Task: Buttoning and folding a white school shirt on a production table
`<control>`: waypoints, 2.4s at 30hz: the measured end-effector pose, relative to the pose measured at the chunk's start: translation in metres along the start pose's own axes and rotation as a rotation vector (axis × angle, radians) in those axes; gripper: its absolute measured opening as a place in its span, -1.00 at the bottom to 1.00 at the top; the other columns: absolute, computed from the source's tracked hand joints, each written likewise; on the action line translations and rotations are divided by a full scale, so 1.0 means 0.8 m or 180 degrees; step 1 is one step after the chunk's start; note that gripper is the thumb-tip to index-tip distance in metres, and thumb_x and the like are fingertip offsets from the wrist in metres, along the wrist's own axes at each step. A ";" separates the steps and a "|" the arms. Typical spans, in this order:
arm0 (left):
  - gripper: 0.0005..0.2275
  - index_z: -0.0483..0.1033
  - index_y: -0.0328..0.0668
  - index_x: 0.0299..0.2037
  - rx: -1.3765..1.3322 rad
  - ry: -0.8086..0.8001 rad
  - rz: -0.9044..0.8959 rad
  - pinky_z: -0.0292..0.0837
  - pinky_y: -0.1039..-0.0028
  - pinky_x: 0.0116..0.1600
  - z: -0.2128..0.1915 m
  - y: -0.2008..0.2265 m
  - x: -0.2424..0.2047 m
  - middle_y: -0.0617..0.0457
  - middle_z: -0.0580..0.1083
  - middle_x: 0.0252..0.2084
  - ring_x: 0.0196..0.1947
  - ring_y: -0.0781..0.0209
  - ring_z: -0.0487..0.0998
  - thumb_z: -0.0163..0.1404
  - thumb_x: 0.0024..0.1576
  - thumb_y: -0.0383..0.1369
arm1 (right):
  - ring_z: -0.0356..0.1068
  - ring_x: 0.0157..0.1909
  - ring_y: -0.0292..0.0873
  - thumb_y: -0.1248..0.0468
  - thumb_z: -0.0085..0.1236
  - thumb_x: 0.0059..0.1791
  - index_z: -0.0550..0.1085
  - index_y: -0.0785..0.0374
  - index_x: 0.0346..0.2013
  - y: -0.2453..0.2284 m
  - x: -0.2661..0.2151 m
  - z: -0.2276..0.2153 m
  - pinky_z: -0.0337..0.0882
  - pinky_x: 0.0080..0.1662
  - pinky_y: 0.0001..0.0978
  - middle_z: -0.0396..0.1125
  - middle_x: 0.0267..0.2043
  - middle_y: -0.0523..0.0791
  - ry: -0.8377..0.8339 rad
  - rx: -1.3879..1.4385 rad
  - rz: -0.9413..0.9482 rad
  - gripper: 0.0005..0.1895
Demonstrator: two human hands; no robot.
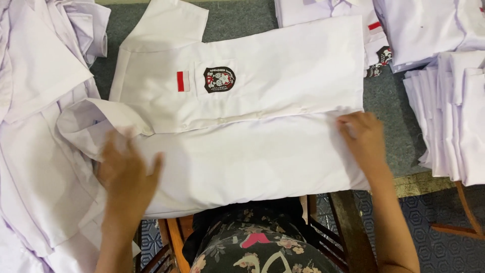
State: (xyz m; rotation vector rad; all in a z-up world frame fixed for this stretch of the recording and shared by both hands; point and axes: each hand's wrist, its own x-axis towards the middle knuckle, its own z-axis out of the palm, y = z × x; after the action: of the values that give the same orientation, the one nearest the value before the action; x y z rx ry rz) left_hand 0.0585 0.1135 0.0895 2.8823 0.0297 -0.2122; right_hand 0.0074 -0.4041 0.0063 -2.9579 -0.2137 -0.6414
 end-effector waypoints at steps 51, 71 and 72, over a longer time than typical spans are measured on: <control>-0.73 0.59 -0.10 -0.08 -0.1243 -0.1444 0.2860 0.52 0.16 -0.06 0.149 0.338 0.176 0.05 0.53 -0.29 -0.16 0.04 0.58 0.11 0.10 -0.18 | 0.28 0.10 -0.15 0.17 0.15 0.11 0.53 0.13 -0.21 -0.071 0.056 0.059 0.24 0.18 -0.14 0.30 -0.14 -0.22 0.0087 0.0632 0.0483 -0.88; -0.83 0.65 -0.07 -0.18 -0.1649 -0.1531 0.2409 0.51 0.07 -0.02 0.146 0.336 0.173 0.03 0.58 -0.32 -0.13 -0.04 0.60 0.01 0.18 -0.29 | 0.32 0.12 -0.01 0.30 0.24 0.04 0.51 0.25 -0.15 -0.075 0.068 0.043 0.28 0.18 -0.12 0.30 -0.11 -0.11 0.0032 0.1425 0.0537 -0.87; -0.83 0.65 -0.07 -0.19 -0.1653 -0.1537 0.2409 0.50 0.05 -0.01 0.145 0.335 0.173 0.00 0.58 -0.31 -0.12 -0.08 0.60 0.01 0.17 -0.29 | 0.31 0.13 -0.02 0.30 0.23 0.04 0.50 0.24 -0.14 -0.073 0.068 0.046 0.27 0.18 -0.13 0.31 -0.10 -0.11 0.0000 0.1340 0.0520 -0.87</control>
State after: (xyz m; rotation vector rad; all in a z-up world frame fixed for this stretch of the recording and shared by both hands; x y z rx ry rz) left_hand 0.1890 -0.1750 0.0245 2.0782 -0.9176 -0.6215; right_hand 0.0616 -0.3353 0.0002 -2.5387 -0.0907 -0.5024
